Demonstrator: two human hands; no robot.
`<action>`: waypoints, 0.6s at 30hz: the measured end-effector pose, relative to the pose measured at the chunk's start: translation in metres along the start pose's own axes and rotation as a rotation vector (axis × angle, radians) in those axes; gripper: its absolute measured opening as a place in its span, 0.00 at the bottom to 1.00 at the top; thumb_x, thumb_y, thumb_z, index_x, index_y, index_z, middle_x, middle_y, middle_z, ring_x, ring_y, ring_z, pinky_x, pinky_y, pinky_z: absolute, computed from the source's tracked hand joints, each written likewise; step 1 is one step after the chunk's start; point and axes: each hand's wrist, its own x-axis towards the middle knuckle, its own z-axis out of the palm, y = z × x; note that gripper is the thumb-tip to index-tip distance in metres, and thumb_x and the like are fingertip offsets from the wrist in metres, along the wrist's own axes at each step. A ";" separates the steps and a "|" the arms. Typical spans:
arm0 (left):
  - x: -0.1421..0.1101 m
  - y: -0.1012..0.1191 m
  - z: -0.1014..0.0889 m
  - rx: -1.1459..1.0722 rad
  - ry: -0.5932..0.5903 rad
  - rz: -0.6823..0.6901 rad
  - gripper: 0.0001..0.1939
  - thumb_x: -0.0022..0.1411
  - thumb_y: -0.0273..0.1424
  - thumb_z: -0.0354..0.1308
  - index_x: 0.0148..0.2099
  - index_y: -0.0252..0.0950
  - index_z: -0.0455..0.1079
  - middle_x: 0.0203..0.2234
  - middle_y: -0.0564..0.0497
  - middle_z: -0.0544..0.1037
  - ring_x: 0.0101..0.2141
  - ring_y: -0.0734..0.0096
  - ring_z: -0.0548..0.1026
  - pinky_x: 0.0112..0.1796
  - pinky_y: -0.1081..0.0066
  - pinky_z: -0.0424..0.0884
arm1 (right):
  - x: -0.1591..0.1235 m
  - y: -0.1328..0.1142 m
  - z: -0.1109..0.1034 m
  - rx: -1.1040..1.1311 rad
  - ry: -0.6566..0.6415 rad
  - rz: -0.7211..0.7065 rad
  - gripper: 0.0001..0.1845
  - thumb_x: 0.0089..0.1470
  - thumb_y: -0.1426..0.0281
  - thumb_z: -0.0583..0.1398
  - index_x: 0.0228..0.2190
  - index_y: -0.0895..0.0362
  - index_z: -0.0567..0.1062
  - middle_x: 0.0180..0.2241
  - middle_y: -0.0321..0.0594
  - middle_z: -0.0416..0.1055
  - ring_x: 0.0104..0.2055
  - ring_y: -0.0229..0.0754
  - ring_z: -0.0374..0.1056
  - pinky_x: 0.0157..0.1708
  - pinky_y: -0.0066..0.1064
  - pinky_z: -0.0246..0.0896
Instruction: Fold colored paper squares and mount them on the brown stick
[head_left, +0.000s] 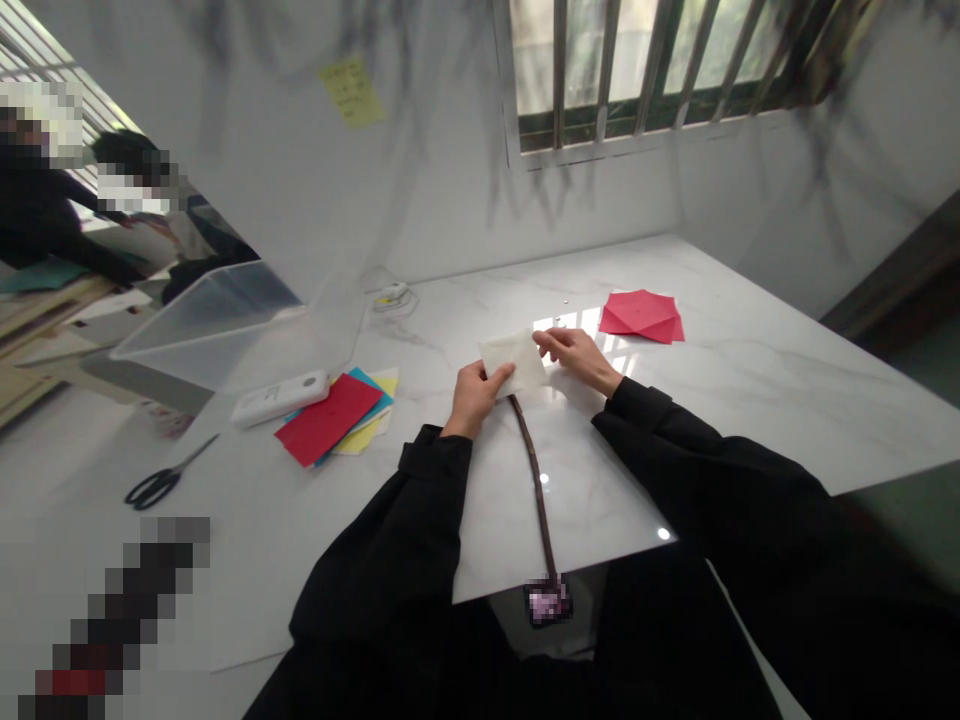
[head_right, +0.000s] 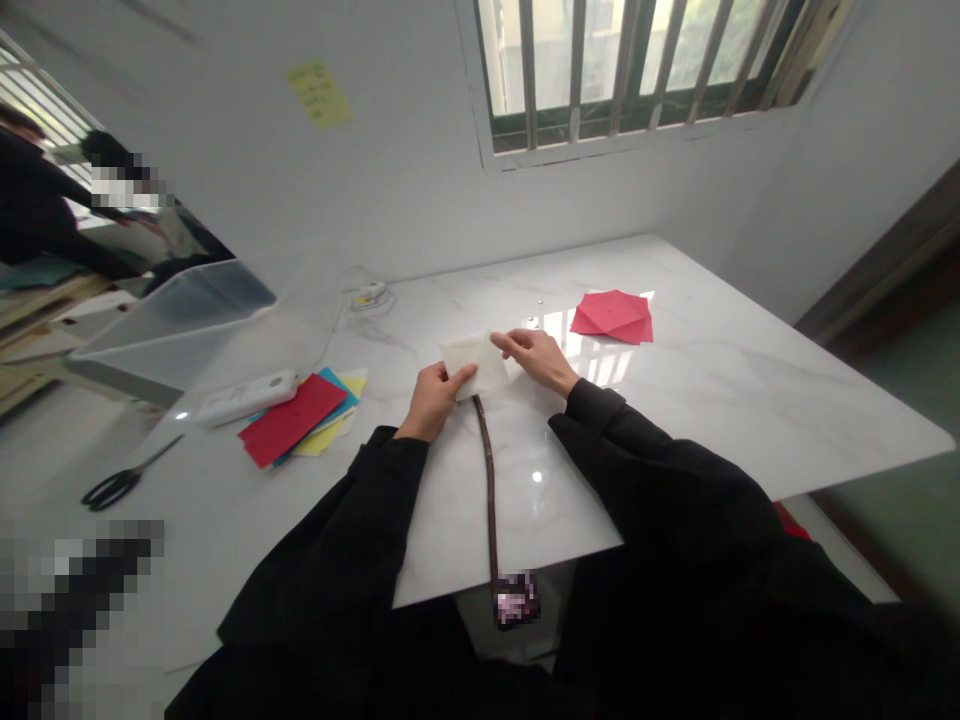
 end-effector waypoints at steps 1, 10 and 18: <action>0.001 -0.001 0.000 -0.014 0.014 -0.001 0.30 0.48 0.49 0.76 0.44 0.30 0.82 0.42 0.39 0.86 0.38 0.56 0.82 0.42 0.63 0.75 | 0.003 0.006 -0.004 -0.068 0.095 -0.016 0.29 0.60 0.43 0.61 0.38 0.56 0.81 0.33 0.42 0.78 0.34 0.44 0.71 0.39 0.35 0.65; 0.001 -0.004 0.000 -0.062 0.054 -0.011 0.29 0.47 0.50 0.76 0.42 0.30 0.82 0.42 0.39 0.86 0.39 0.56 0.81 0.41 0.64 0.75 | 0.028 0.062 -0.018 -0.555 0.314 0.117 0.28 0.54 0.59 0.67 0.52 0.64 0.79 0.46 0.55 0.77 0.49 0.56 0.72 0.53 0.44 0.65; 0.002 -0.006 0.001 -0.094 0.049 -0.034 0.28 0.48 0.49 0.76 0.42 0.30 0.82 0.42 0.39 0.85 0.40 0.56 0.82 0.42 0.64 0.75 | 0.045 0.060 -0.020 -0.546 0.322 0.198 0.20 0.56 0.58 0.66 0.44 0.57 0.85 0.42 0.49 0.81 0.46 0.54 0.75 0.47 0.41 0.67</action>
